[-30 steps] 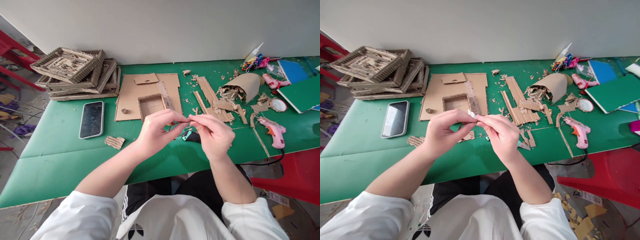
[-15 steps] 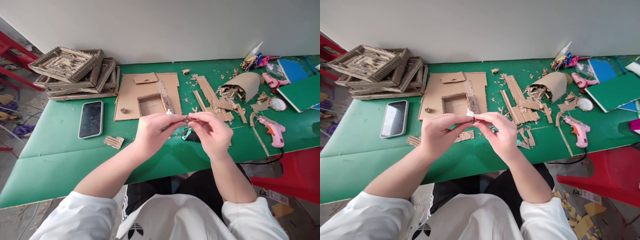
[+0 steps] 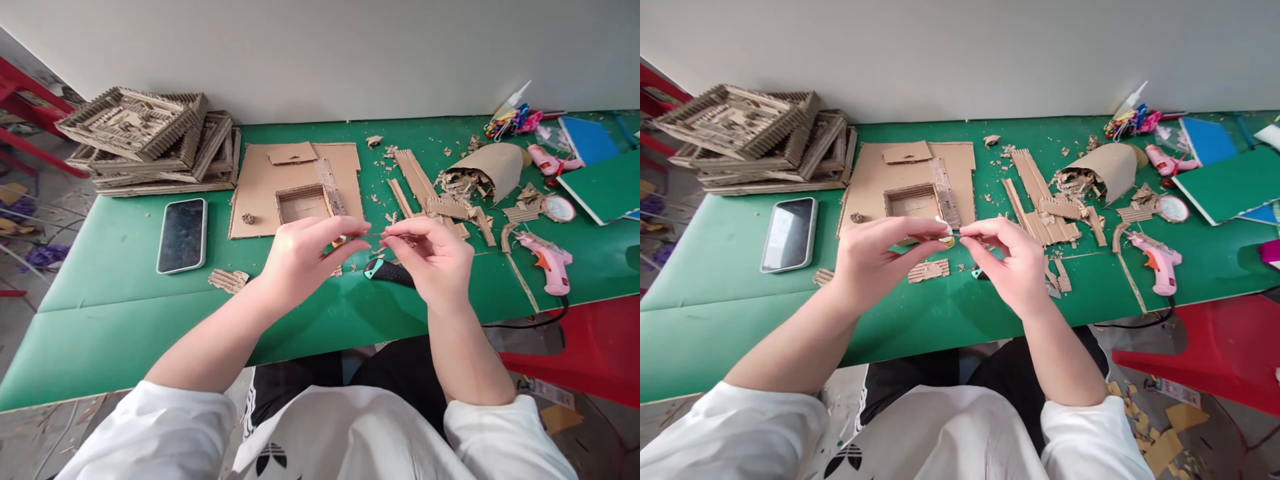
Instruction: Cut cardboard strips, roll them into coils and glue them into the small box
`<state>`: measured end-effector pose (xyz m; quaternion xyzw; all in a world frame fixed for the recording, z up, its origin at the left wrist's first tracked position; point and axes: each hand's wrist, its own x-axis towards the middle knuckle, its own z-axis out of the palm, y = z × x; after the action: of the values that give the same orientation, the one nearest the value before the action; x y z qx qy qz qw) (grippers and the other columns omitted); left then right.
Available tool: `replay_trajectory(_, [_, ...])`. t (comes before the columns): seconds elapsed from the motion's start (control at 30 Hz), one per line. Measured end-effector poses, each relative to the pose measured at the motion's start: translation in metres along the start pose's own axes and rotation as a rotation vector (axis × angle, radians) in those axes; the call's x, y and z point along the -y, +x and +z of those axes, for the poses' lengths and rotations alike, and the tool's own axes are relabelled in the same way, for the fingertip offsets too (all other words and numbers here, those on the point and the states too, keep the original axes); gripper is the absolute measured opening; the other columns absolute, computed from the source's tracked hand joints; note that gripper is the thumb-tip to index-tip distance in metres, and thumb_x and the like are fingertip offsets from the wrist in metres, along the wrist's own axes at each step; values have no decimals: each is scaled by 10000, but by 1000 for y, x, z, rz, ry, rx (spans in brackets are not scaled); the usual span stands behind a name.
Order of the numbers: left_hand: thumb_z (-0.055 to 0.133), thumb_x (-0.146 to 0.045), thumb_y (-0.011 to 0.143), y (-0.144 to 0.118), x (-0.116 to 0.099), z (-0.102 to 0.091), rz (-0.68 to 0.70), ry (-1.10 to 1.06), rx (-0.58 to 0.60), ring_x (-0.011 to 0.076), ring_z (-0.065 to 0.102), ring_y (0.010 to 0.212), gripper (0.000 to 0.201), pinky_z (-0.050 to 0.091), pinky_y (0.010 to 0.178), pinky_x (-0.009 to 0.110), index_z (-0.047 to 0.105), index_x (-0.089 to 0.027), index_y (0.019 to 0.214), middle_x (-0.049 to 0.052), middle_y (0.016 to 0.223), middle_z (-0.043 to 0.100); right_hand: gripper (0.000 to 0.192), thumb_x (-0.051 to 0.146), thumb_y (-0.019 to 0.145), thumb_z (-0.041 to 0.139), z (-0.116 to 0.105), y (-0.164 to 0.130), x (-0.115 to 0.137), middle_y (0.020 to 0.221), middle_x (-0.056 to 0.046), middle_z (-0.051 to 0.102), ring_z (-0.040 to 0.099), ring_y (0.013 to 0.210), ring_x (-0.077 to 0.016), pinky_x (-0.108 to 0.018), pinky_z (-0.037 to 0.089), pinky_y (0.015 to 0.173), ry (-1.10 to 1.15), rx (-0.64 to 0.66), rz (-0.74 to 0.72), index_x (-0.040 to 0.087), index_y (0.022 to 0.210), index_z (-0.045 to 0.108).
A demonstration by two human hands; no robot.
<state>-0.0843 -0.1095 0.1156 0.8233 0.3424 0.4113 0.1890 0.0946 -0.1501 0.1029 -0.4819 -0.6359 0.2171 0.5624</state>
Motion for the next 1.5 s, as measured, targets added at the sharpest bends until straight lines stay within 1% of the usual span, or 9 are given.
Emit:
replay_trajectory(0.17, [632, -273, 842, 1, 0, 1, 69, 8, -14, 97, 657, 637, 80, 491, 618, 181, 703, -235, 845, -29, 763, 730, 130, 202, 786, 669, 7, -4, -4, 838, 39, 724, 685, 762, -111, -231, 593, 684, 30, -51, 1, 276, 888, 698])
replay_trajectory(0.27, [626, -251, 847, 2, 0, 3, 98, 16, -17, 90, 656, 652, 70, 490, 620, 171, 689, -220, 845, -28, 768, 728, 124, 227, 792, 667, 9, -5, -6, 849, 37, 727, 689, 765, -114, -237, 595, 699, 21, -57, 3, 281, 898, 704])
replay_trajectory(0.47, [610, -212, 859, 3, 3, 3, 200, -3, -1, 85, 656, 679, 55, 501, 639, 170, 661, -190, 853, -15, 778, 718, 118, 252, 795, 667, 5, -3, -9, 844, 38, 728, 686, 742, -108, -223, 586, 670, 32, -10, 26, 283, 899, 715])
replay_trajectory(0.73, [545, -205, 900, 3, 4, 2, 235, -1, 65, 91, 642, 685, 110, 494, 642, 182, 643, -182, 856, 3, 756, 688, 68, 293, 792, 670, 0, 0, -12, 804, 38, 703, 663, 697, -93, -195, 572, 618, 67, 104, 78, 262, 846, 695])
replay_trajectory(0.97, [572, -206, 885, 2, 3, 3, 238, 47, 10, 77, 623, 654, 91, 482, 611, 165, 643, -181, 833, -12, 727, 676, 58, 268, 818, 641, -2, 1, -10, 821, 45, 687, 645, 700, -74, -171, 549, 607, 46, 158, 57, 258, 867, 671])
replay_trajectory(1.2, [584, -226, 879, 1, -1, 4, 218, 91, -34, 83, 637, 657, 91, 498, 623, 180, 655, -188, 837, -15, 737, 695, 75, 231, 844, 604, 5, -3, -6, 841, 35, 672, 645, 742, -79, -187, 567, 659, -18, 78, -24, 255, 906, 639])
replay_trajectory(1.33, [616, -219, 858, 2, -1, 5, 180, 74, -54, 84, 654, 681, 66, 506, 646, 176, 667, -184, 879, -9, 781, 715, 74, 238, 865, 569, 8, -4, -9, 880, 15, 650, 652, 771, -90, -218, 581, 692, 61, 21, 24, 245, 924, 611])
replay_trajectory(1.43, [605, -199, 863, 1, 0, 6, 150, 70, -70, 84, 655, 673, 72, 499, 630, 170, 674, -181, 858, -9, 764, 716, 113, 226, 849, 591, 7, -4, -10, 916, 15, 650, 665, 798, -93, -229, 587, 727, 137, 40, 50, 250, 959, 603])
replay_trajectory(1.5, [606, -197, 862, 1, 1, 6, 166, 88, -73, 83, 651, 665, 72, 491, 619, 168, 676, -180, 854, -11, 750, 713, 160, 209, 820, 629, 8, -4, -9, 916, 22, 671, 669, 809, -94, -216, 586, 715, 111, 50, 15, 256, 972, 615])
